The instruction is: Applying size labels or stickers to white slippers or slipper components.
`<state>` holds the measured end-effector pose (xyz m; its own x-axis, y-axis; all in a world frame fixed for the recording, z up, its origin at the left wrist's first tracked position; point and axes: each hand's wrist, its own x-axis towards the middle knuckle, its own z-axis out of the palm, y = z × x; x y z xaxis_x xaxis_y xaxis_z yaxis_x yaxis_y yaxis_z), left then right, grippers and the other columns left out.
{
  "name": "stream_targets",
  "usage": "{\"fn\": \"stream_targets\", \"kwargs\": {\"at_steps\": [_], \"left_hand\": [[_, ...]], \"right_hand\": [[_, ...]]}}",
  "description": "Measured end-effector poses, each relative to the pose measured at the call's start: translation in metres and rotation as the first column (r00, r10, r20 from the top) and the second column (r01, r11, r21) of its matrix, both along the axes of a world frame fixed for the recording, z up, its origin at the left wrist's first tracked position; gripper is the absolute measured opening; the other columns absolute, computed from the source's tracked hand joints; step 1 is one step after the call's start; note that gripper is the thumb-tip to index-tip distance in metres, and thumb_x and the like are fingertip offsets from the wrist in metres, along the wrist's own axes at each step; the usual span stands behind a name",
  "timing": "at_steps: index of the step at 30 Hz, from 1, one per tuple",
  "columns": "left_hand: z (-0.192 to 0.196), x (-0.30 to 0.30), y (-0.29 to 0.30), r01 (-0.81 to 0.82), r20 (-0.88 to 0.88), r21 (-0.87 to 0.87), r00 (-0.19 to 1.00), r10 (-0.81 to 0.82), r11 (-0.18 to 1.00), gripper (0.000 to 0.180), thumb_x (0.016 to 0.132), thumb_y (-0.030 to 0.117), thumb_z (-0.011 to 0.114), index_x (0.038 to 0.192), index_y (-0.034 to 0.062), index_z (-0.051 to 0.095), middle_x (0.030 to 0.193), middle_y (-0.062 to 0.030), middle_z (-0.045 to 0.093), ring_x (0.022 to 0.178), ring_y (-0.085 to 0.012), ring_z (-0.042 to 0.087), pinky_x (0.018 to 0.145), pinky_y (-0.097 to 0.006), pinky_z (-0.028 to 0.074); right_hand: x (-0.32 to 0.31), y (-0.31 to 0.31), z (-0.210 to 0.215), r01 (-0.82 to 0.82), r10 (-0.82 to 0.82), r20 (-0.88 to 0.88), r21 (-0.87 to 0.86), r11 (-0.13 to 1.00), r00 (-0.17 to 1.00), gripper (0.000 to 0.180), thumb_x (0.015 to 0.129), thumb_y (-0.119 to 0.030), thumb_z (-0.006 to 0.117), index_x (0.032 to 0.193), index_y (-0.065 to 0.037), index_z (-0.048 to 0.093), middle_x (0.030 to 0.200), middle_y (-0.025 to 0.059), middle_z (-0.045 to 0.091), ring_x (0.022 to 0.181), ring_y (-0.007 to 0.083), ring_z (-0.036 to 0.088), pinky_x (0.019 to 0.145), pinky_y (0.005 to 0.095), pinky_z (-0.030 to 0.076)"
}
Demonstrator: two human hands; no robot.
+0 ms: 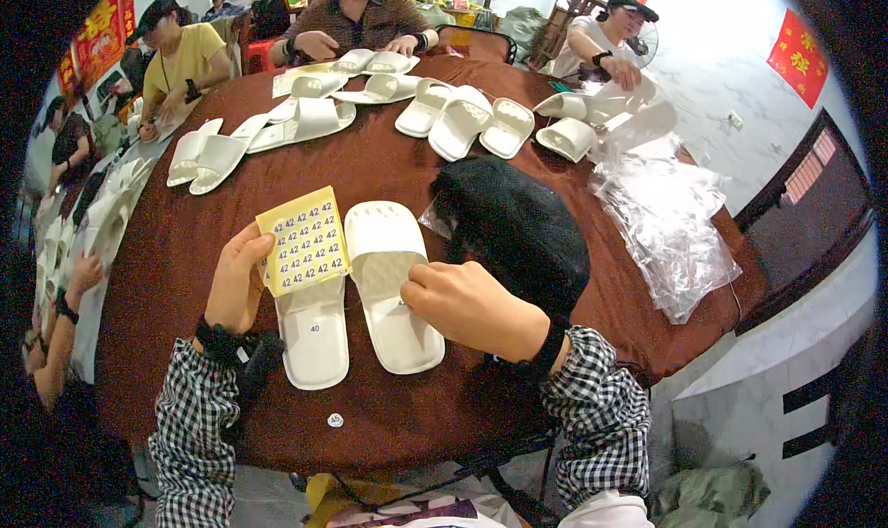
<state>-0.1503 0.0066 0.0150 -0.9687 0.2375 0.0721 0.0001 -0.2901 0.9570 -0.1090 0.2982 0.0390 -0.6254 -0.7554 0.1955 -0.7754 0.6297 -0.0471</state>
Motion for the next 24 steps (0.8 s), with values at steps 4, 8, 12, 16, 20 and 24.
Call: {"fn": "stream_targets", "kwargs": {"at_steps": [4,8,12,16,20,24], "left_hand": [[-0.0007,0.0002,0.0036,-0.014,0.009,0.028,1.0,0.014,0.999,0.037,0.096,0.013,0.047,0.128,-0.0062,0.053,0.114,-0.0117,0.066,0.097,-0.0132,0.066,0.085,-0.026,0.053],[0.0031,0.0032,0.0053,-0.014,0.013,0.027,1.0,0.014,1.0,0.037,0.096,0.013,0.047,0.128,-0.0065,0.053,0.113,-0.0118,0.066,0.097,-0.0132,0.066,0.085,-0.026,0.053],[-0.0011,0.0006,0.0029,-0.011,0.008,0.033,1.0,0.01,0.999,0.036,0.096,0.012,0.047,0.126,-0.0064,0.054,0.111,-0.0116,0.067,0.096,-0.0127,0.066,0.084,-0.026,0.054],[-0.0024,-0.0012,0.0039,-0.021,0.011,0.048,1.0,0.021,0.999,0.035,0.096,0.012,0.047,0.125,-0.0061,0.055,0.11,-0.0114,0.067,0.096,-0.0124,0.066,0.084,-0.026,0.054],[-0.0013,-0.0007,0.0056,-0.021,0.017,0.048,1.0,0.02,0.999,0.035,0.096,0.012,0.048,0.125,-0.0062,0.055,0.111,-0.0117,0.067,0.096,-0.0125,0.066,0.085,-0.026,0.054],[-0.0015,-0.0009,0.0062,-0.024,0.013,0.052,1.0,0.023,0.998,0.035,0.096,0.013,0.048,0.125,-0.0064,0.055,0.112,-0.012,0.066,0.095,-0.0126,0.067,0.084,-0.026,0.054]], "right_hand": [[-0.005,0.0016,-0.0024,-0.016,0.016,0.005,-0.019,1.0,1.0,0.012,0.084,-0.013,0.063,0.085,-0.004,0.055,0.081,0.0096,0.054,0.073,0.0279,0.062,0.062,0.0379,0.052],[-0.004,0.0017,-0.0001,-0.024,0.025,0.023,-0.039,0.999,0.999,0.012,0.083,-0.012,0.063,0.086,-0.004,0.054,0.08,0.0101,0.054,0.072,0.0284,0.062,0.062,0.0381,0.052],[-0.0046,0.004,-0.0026,-0.023,0.032,0.088,-0.097,0.995,0.996,0.013,0.083,-0.012,0.064,0.086,-0.003,0.054,0.081,0.0102,0.054,0.073,0.0285,0.063,0.063,0.0376,0.053],[-0.0019,0.0024,-0.0031,-0.015,0.016,0.01,-0.024,1.0,1.0,0.014,0.083,-0.011,0.064,0.086,-0.002,0.054,0.081,0.0106,0.054,0.074,0.0278,0.063,0.063,0.0367,0.053],[-0.0046,0.0007,-0.0027,-0.032,0.034,-0.043,0.042,0.999,0.998,0.014,0.082,-0.011,0.063,0.083,-0.001,0.052,0.08,0.0112,0.053,0.072,0.0271,0.063,0.062,0.0369,0.053],[-0.0036,-0.0003,-0.0038,-0.025,0.028,-0.064,0.044,0.999,0.998,0.015,0.082,-0.01,0.063,0.081,-0.001,0.051,0.08,0.0112,0.053,0.071,0.0273,0.062,0.061,0.0372,0.052]]}}
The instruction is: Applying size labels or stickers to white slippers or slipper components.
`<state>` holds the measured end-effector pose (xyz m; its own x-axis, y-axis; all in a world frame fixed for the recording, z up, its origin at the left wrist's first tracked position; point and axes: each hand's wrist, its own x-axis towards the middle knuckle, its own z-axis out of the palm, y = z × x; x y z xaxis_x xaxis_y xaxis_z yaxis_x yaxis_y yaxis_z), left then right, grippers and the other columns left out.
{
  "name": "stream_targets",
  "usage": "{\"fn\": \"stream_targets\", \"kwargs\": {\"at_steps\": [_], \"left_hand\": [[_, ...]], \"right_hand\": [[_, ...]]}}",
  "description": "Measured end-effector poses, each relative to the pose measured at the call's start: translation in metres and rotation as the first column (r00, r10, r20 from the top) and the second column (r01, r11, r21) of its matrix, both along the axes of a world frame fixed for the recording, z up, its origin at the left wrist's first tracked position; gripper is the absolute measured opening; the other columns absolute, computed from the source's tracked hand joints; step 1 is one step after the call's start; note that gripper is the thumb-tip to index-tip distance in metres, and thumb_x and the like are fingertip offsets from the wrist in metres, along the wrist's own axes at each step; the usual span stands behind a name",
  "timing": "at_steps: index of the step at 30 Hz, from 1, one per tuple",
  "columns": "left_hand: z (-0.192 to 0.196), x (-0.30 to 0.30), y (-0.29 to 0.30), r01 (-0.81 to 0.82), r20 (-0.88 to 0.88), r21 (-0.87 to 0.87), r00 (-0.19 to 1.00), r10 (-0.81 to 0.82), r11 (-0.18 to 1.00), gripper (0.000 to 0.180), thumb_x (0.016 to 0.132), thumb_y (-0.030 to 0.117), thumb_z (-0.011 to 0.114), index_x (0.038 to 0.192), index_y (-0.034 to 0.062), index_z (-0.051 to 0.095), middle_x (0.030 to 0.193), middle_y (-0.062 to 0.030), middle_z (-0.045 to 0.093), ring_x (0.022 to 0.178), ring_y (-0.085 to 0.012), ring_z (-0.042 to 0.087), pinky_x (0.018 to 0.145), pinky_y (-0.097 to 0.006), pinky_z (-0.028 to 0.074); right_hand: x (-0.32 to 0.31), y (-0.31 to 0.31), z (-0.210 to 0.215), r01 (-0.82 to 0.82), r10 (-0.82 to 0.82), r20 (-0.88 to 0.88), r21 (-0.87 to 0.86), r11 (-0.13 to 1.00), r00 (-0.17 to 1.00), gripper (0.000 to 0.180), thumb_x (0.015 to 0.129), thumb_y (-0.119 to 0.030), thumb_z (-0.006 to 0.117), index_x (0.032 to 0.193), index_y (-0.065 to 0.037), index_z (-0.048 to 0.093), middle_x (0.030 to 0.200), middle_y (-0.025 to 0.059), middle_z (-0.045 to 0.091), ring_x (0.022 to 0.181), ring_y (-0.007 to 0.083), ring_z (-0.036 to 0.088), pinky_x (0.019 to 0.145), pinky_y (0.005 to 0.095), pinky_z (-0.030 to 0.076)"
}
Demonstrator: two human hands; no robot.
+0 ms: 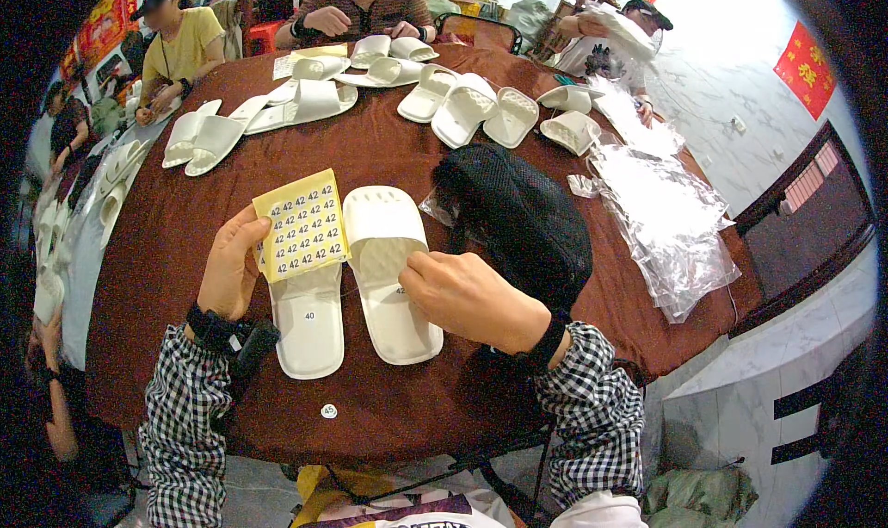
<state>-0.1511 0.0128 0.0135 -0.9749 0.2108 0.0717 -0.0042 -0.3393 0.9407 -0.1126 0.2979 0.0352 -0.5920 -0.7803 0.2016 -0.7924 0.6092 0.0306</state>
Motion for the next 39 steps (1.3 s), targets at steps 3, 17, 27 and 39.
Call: {"fn": "stream_targets", "kwargs": {"at_steps": [3,17,27,39], "left_hand": [[0.002,0.003,-0.001,-0.009,0.0,-0.012,1.0,0.009,1.0,0.035,0.096,0.013,0.048,0.125,-0.0065,0.055,0.112,-0.012,0.066,0.095,-0.0129,0.067,0.085,-0.026,0.054],[0.002,0.002,0.001,-0.01,0.005,-0.001,1.0,0.01,1.0,0.036,0.096,0.013,0.048,0.125,-0.0071,0.054,0.11,-0.0132,0.067,0.094,-0.013,0.067,0.082,-0.026,0.055],[0.003,0.003,0.003,-0.019,-0.002,0.001,1.0,0.019,1.0,0.035,0.096,0.012,0.048,0.124,-0.0072,0.055,0.11,-0.013,0.067,0.094,-0.0128,0.067,0.082,-0.025,0.055],[0.003,0.002,0.004,-0.017,0.005,0.009,1.0,0.017,1.0,0.035,0.097,0.012,0.048,0.125,-0.0077,0.054,0.11,-0.0145,0.067,0.094,-0.0135,0.068,0.082,-0.025,0.056]], "right_hand": [[0.001,-0.001,-0.003,0.018,-0.018,0.012,0.004,1.0,1.0,0.015,0.081,-0.011,0.063,0.082,-0.001,0.051,0.081,0.0113,0.053,0.071,0.0274,0.062,0.062,0.037,0.053],[0.004,-0.002,0.003,0.009,-0.008,-0.012,0.052,0.999,1.0,0.015,0.081,-0.009,0.063,0.085,0.0,0.052,0.081,0.0103,0.052,0.072,0.0253,0.063,0.061,0.0342,0.054],[0.003,0.002,-0.002,0.037,-0.036,-0.031,0.03,0.999,0.999,0.01,0.082,-0.007,0.06,0.083,-0.001,0.053,0.08,0.0102,0.052,0.071,0.0248,0.062,0.061,0.0342,0.054],[0.004,0.008,0.005,0.066,-0.06,0.113,-0.047,0.997,0.992,0.014,0.08,-0.009,0.063,0.088,-0.001,0.054,0.083,0.0121,0.055,0.071,0.0298,0.062,0.064,0.0376,0.053]]}}
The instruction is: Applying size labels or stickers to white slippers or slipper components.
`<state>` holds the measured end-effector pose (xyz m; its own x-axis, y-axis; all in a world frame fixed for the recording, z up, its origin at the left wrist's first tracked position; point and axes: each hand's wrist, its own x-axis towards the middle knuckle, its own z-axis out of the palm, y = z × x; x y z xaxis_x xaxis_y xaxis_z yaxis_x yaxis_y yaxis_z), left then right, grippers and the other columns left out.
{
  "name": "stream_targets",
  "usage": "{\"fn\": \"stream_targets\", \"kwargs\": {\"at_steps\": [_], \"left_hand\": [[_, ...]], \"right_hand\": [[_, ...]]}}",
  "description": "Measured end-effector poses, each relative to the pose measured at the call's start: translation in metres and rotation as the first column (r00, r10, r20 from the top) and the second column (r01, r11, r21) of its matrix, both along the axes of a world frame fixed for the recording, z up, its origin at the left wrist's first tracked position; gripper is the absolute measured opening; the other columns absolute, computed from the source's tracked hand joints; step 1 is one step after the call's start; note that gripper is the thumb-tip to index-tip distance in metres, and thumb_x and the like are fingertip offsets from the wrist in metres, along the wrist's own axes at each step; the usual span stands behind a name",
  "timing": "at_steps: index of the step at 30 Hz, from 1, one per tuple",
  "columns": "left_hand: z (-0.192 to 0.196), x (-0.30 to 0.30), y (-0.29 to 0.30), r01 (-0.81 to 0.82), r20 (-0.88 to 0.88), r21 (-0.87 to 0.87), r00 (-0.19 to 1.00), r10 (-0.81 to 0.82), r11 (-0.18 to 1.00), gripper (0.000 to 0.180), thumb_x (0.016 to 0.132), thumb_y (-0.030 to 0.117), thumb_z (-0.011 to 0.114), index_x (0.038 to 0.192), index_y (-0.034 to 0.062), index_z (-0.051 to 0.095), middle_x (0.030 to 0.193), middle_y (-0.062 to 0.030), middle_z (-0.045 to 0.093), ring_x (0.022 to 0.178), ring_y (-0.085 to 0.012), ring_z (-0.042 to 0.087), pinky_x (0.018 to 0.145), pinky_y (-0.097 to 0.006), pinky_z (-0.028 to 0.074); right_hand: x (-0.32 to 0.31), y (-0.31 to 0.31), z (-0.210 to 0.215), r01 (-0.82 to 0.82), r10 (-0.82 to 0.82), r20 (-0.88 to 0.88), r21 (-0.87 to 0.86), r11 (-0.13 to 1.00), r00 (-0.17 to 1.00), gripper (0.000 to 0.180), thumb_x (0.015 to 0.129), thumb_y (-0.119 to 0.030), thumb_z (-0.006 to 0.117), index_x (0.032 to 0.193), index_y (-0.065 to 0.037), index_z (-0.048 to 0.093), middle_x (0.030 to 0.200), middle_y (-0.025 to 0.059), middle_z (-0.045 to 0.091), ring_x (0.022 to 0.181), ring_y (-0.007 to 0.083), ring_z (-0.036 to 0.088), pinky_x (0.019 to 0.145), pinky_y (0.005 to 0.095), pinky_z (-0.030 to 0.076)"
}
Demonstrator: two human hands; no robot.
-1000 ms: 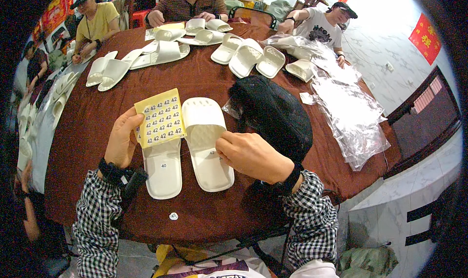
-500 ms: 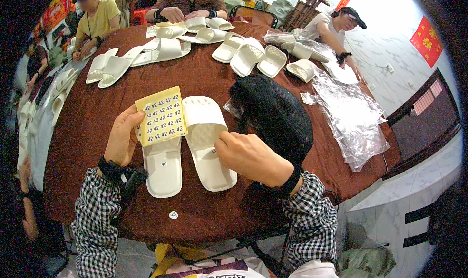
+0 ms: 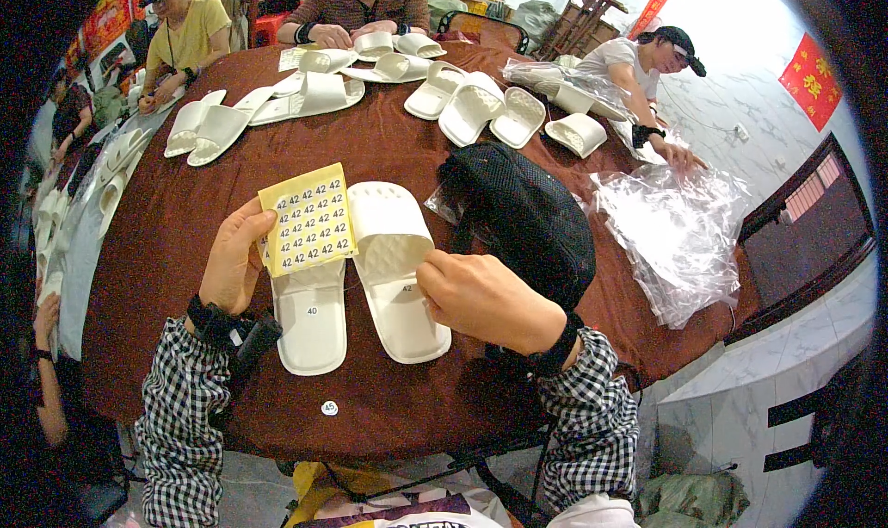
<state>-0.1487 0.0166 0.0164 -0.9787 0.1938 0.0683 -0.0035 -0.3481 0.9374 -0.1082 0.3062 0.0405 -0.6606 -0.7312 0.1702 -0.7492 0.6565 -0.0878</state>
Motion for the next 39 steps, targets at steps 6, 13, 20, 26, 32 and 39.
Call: {"fn": "stream_targets", "kwargs": {"at_steps": [6,13,20,26,32,39], "left_hand": [[-0.006,-0.001,-0.004,0.011,-0.013,0.0,1.0,-0.011,1.0,0.036,0.097,0.012,0.047,0.126,-0.0078,0.053,0.112,-0.0136,0.066,0.096,-0.0136,0.067,0.083,-0.026,0.055],[-0.006,0.0,-0.005,0.017,0.005,0.042,1.0,-0.017,0.999,0.036,0.096,0.011,0.047,0.127,-0.0075,0.053,0.114,-0.0124,0.065,0.099,-0.0136,0.066,0.087,-0.026,0.054],[-0.004,0.001,-0.002,0.028,-0.004,0.064,1.0,-0.028,0.998,0.038,0.096,0.014,0.047,0.129,-0.0057,0.051,0.119,-0.0127,0.064,0.103,-0.0147,0.064,0.091,-0.028,0.051],[-0.004,-0.001,-0.006,0.035,-0.008,0.059,0.999,-0.035,0.998,0.037,0.097,0.014,0.048,0.128,-0.0059,0.052,0.117,-0.0117,0.064,0.1,-0.0135,0.065,0.089,-0.027,0.053],[-0.007,-0.002,-0.004,0.027,-0.011,0.026,1.0,-0.027,0.999,0.035,0.097,0.014,0.048,0.127,-0.0049,0.053,0.113,-0.0109,0.066,0.096,-0.0121,0.066,0.085,-0.025,0.055],[-0.009,-0.002,-0.004,0.043,-0.012,0.052,0.999,-0.042,0.998,0.035,0.097,0.013,0.049,0.126,-0.0048,0.053,0.112,-0.0111,0.067,0.095,-0.0125,0.067,0.085,-0.026,0.055]], "right_hand": [[0.001,0.004,0.013,0.013,0.001,0.151,-0.087,0.996,0.989,0.016,0.079,-0.005,0.064,0.091,-0.002,0.054,0.085,0.0112,0.057,0.07,0.0302,0.062,0.062,0.0374,0.051],[0.033,-0.043,0.027,-0.254,0.324,0.382,-0.224,0.941,0.865,0.02,0.079,-0.01,0.065,0.091,-0.003,0.05,0.089,0.0137,0.053,0.076,0.0337,0.061,0.064,0.0417,0.052],[0.062,-0.094,-0.008,-0.394,0.43,0.271,-0.178,0.902,0.861,0.021,0.079,-0.007,0.061,0.09,0.006,0.048,0.091,0.0158,0.048,0.078,0.0301,0.061,0.06,0.0388,0.053],[0.06,-0.101,-0.006,-0.353,0.38,0.309,-0.141,0.925,0.872,0.019,0.08,-0.008,0.06,0.09,0.004,0.05,0.09,0.0146,0.047,0.077,0.0281,0.062,0.056,0.037,0.052],[0.061,-0.102,-0.008,-0.364,0.369,0.261,-0.071,0.929,0.892,0.016,0.081,-0.008,0.06,0.088,0.004,0.051,0.088,0.0129,0.047,0.073,0.0251,0.062,0.053,0.036,0.052],[0.064,-0.102,-0.012,-0.368,0.366,0.198,-0.028,0.929,0.909,0.017,0.079,-0.007,0.062,0.088,0.001,0.051,0.087,0.0106,0.047,0.072,0.0216,0.062,0.051,0.0328,0.051]]}}
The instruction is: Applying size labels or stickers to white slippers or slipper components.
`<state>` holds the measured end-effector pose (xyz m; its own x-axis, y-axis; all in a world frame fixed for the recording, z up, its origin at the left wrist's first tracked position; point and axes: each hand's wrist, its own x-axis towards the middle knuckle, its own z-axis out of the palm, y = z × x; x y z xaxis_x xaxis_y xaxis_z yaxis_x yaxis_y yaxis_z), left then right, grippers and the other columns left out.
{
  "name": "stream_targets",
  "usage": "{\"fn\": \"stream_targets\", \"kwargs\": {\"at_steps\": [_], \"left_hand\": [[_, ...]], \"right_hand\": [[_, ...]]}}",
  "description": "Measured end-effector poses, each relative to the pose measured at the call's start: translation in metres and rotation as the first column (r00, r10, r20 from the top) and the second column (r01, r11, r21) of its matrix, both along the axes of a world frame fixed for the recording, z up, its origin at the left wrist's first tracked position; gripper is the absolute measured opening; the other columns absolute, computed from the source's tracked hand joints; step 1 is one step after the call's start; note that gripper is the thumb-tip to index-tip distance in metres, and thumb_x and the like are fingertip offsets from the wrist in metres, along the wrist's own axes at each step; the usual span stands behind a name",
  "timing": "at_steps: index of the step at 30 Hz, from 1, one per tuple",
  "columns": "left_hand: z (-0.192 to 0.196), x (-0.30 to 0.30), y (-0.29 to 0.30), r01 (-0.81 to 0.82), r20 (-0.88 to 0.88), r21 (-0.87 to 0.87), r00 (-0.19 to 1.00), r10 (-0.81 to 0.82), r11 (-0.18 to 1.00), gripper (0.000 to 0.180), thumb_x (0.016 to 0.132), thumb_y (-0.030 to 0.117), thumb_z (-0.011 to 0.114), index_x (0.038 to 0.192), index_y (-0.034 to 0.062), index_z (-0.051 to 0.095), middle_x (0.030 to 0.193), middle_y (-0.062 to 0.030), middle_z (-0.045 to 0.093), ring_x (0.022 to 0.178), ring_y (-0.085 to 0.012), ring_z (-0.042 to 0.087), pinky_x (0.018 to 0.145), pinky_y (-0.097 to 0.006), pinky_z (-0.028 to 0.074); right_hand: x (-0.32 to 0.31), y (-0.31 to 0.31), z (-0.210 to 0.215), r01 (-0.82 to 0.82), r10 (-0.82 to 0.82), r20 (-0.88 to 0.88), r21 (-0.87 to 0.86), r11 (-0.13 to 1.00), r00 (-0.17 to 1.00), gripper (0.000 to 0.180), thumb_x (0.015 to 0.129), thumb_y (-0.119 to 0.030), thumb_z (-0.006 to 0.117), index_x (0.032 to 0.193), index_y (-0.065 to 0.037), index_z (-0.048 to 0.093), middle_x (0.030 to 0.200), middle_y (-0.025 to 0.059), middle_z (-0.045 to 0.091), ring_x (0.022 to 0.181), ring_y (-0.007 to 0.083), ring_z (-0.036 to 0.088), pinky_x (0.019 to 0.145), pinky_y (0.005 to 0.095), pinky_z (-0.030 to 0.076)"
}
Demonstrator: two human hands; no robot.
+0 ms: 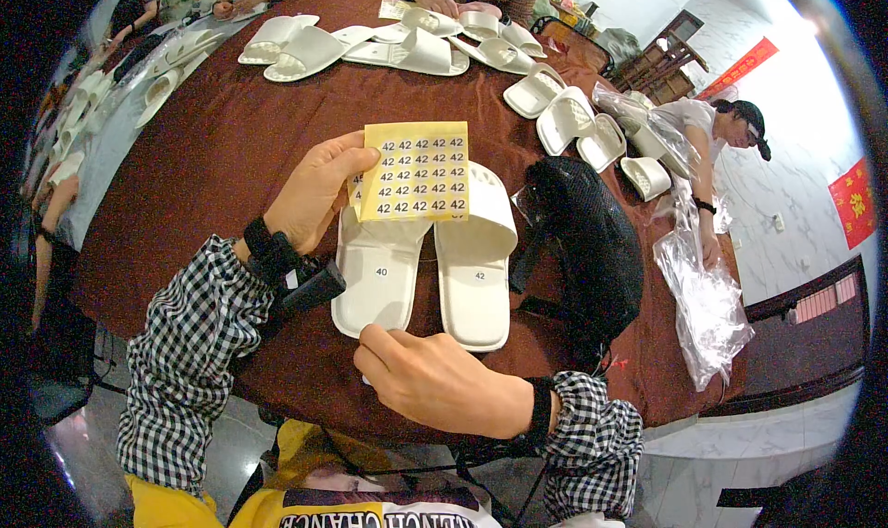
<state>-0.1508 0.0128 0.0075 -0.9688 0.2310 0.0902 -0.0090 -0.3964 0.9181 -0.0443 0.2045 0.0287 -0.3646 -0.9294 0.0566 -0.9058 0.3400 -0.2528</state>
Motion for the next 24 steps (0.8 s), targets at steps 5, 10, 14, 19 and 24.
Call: {"fn": "stream_targets", "kwargs": {"at_steps": [5,10,14,19,24], "left_hand": [[-0.001,0.0,0.0,0.003,-0.013,0.005,1.0,-0.003,1.0,0.036,0.096,0.013,0.049,0.127,-0.0051,0.053,0.113,-0.0116,0.066,0.097,-0.013,0.066,0.087,-0.027,0.054],[-0.001,-0.002,0.001,0.005,0.002,0.007,1.0,-0.005,1.0,0.036,0.095,0.014,0.049,0.126,-0.0056,0.053,0.113,-0.0108,0.066,0.097,-0.0127,0.066,0.086,-0.025,0.054],[0.003,0.0,0.001,0.028,-0.017,0.0,0.999,-0.028,1.0,0.037,0.095,0.013,0.048,0.127,-0.0058,0.052,0.114,-0.0111,0.065,0.098,-0.0134,0.065,0.088,-0.026,0.053],[0.002,0.002,0.001,-0.028,0.006,0.04,1.0,0.028,0.999,0.036,0.096,0.012,0.047,0.126,-0.0064,0.053,0.114,-0.0116,0.065,0.1,-0.014,0.064,0.088,-0.027,0.052],[0.009,0.003,0.001,-0.045,0.042,0.016,0.998,0.044,0.999,0.033,0.097,0.011,0.047,0.124,-0.0064,0.055,0.111,-0.0117,0.067,0.096,-0.0135,0.066,0.085,-0.026,0.054]], "right_hand": [[0.0,-0.001,0.001,0.002,-0.003,-0.045,-0.01,1.0,0.999,0.019,0.078,-0.008,0.065,0.088,-0.001,0.051,0.085,0.0088,0.046,0.07,0.0196,0.061,0.049,0.0323,0.05],[0.0,-0.002,0.005,-0.046,0.045,-0.08,-0.009,0.999,0.996,0.02,0.077,-0.009,0.058,0.092,0.0,0.049,0.084,0.0095,0.048,0.072,0.0201,0.062,0.051,0.0321,0.053],[-0.004,0.001,0.004,-0.047,0.045,-0.088,-0.016,0.999,0.995,0.022,0.077,-0.01,0.059,0.094,-0.001,0.049,0.084,0.0091,0.049,0.069,0.0203,0.063,0.05,0.0321,0.052],[-0.009,0.004,0.003,-0.083,0.082,-0.024,-0.067,0.994,0.996,0.022,0.078,-0.01,0.058,0.094,0.001,0.049,0.086,0.0108,0.05,0.066,0.0232,0.064,0.051,0.0338,0.052],[-0.007,0.003,-0.003,-0.109,0.105,-0.034,-0.133,0.985,0.994,0.019,0.079,-0.01,0.058,0.093,0.002,0.052,0.085,0.012,0.052,0.069,0.0252,0.063,0.052,0.0352,0.053]]}}
